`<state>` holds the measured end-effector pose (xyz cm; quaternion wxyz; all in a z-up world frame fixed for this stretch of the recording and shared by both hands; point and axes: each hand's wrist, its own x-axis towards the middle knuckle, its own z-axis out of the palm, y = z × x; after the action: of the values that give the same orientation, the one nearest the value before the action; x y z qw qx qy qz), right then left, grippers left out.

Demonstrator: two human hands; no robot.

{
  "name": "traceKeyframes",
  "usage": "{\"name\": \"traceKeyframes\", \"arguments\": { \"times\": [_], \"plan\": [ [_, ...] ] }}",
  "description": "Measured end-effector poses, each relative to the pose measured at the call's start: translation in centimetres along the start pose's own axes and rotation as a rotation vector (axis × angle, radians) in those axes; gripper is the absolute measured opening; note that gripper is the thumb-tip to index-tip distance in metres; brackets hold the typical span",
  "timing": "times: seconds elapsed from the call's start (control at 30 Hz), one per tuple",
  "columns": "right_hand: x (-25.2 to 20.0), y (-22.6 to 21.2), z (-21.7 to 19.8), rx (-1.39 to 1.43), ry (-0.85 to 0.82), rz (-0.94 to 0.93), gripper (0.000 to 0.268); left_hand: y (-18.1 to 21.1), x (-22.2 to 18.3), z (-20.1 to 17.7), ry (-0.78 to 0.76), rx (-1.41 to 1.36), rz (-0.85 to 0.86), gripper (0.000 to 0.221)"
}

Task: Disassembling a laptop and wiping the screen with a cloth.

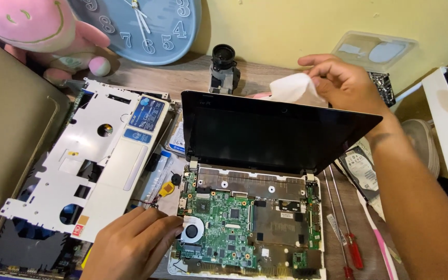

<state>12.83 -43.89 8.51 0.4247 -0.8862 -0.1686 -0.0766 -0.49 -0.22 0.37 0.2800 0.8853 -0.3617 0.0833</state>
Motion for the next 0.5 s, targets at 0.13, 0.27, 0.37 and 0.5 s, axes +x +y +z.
{"name": "traceKeyframes", "arguments": {
  "times": [0.13, 0.27, 0.37, 0.5],
  "plan": [
    [-0.2, 0.7, -1.3, 0.104, 0.107, 0.025, 0.015, 0.1, -0.1, 0.0, -0.003, 0.011, -0.017, 0.012],
    [-0.1, 4.1, -3.4, 0.475, 0.382, 0.135, 0.023, 0.1, -0.2, 0.2, -0.022, 0.027, -0.016, 0.016],
    [-0.7, 1.1, -5.0, 0.466, 0.435, 0.04, 0.018, 0.3, -0.2, 0.2, -0.019, 0.026, -0.046, 0.014],
    [-1.7, 3.3, -8.1, 0.567, 0.62, -0.112, 0.029, 0.4, 0.1, 0.3, -0.016, 0.011, -0.01, 0.016]
  ]
}}
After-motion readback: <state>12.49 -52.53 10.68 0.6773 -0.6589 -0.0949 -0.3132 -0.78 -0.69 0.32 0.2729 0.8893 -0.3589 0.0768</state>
